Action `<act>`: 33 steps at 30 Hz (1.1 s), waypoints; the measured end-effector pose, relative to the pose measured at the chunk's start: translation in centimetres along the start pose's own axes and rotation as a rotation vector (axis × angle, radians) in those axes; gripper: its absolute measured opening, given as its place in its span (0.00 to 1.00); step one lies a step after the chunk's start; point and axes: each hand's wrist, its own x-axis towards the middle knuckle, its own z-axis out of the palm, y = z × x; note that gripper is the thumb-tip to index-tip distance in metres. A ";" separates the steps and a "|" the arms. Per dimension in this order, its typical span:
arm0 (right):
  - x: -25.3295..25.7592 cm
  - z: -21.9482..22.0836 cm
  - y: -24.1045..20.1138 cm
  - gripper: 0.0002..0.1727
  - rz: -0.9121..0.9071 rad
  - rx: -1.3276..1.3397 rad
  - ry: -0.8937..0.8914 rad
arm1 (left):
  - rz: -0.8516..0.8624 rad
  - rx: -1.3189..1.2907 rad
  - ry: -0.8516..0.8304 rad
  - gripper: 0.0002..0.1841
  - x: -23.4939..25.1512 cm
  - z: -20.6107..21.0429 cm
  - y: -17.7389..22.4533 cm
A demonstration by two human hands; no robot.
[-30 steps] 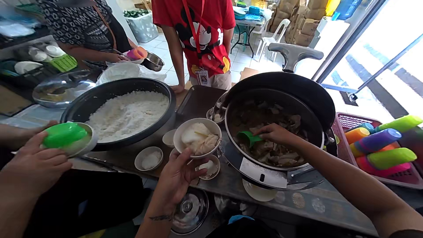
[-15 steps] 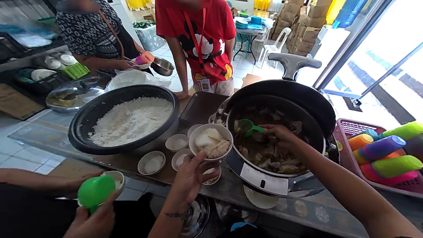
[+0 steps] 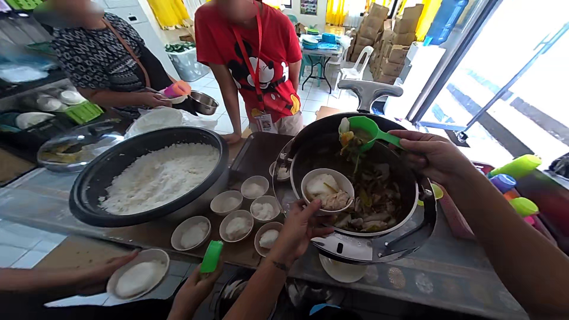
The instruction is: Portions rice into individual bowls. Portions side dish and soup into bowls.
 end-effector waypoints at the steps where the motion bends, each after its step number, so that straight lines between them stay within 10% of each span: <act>1: -0.6 0.1 -0.4 0.17 -0.003 0.010 0.001 | -0.010 -0.002 -0.020 0.20 0.1 0.6 -0.1; 7: -4.0 0.3 1.2 0.16 -0.115 -0.303 0.001 | -0.057 0.002 -0.080 0.22 -0.1 2.6 -0.9; 16: -7.8 0.4 3.3 0.18 -0.893 -1.271 0.054 | -0.069 0.044 -0.108 0.20 -1.3 2.6 -1.3; 25: -8.2 1.7 3.3 0.19 -1.116 -1.302 0.006 | -0.051 0.014 -0.144 0.18 -1.6 1.6 -1.5; 33: -7.9 1.0 3.4 0.17 -0.915 -1.088 0.158 | -0.023 0.004 -0.156 0.18 -2.1 -0.1 -0.2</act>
